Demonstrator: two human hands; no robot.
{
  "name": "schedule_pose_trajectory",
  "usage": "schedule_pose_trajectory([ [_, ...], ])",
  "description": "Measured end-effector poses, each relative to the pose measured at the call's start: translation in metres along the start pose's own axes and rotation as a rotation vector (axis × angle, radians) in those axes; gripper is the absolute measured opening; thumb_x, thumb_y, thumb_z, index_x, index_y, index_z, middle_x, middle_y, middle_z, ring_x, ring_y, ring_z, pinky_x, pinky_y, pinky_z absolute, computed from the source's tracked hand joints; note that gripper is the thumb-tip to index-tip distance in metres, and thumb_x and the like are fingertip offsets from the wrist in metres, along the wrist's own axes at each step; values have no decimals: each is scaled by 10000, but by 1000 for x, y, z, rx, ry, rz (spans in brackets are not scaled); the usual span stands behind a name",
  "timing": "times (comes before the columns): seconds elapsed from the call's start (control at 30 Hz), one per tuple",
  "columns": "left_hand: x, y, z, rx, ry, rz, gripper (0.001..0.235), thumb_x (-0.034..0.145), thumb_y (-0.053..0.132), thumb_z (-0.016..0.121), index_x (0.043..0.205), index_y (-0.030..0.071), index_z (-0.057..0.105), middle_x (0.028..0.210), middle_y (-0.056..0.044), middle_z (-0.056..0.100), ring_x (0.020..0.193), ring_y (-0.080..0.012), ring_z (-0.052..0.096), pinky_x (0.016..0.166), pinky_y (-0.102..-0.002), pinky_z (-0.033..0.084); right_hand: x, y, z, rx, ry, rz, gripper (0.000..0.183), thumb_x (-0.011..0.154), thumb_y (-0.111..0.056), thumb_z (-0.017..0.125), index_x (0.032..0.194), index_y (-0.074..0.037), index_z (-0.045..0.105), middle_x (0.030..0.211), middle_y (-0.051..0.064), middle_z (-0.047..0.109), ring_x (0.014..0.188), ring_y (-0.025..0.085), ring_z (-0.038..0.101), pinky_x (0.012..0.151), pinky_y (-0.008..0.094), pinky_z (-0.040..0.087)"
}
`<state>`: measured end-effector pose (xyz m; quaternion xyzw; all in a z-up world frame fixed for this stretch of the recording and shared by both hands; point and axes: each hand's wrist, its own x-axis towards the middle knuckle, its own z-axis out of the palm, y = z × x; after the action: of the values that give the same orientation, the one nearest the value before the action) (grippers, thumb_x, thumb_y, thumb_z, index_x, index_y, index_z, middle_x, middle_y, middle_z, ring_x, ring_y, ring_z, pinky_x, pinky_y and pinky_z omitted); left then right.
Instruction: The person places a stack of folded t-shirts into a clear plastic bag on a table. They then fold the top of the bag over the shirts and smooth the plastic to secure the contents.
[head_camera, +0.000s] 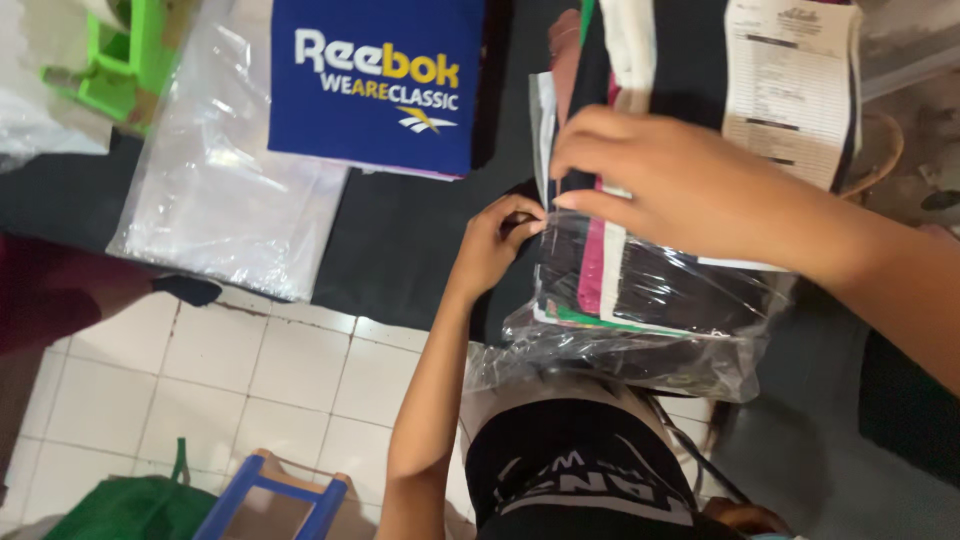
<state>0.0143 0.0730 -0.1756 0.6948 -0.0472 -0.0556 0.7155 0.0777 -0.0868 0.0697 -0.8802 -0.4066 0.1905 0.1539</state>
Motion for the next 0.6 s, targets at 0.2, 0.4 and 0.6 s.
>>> schedule_pose_trajectory([
  [0.2,-28,115,22,272,352,301,245,966,-4,629,1209,2,654,1247,-147,596,1147,-307,583,888,-344,505,-125,26,-21,190,597,160,153,990,-65,682,1127,1,666,1087,115,710,982,165,702,873,291,558],
  [0.4,-18,161,38,329,-32,468,223,958,101,737,1179,72,739,1138,-79,676,1060,-241,652,934,-353,527,-193,69,76,456,853,529,112,1029,16,735,1138,-9,730,1048,61,688,855,74,635,764,218,482],
  [0.6,0,167,38,466,-75,559,172,893,127,802,1061,102,774,1020,-33,695,905,-208,671,804,-326,537,-201,90,116,557,940,361,189,933,51,741,1115,0,730,1174,63,672,1012,90,674,821,210,530],
])
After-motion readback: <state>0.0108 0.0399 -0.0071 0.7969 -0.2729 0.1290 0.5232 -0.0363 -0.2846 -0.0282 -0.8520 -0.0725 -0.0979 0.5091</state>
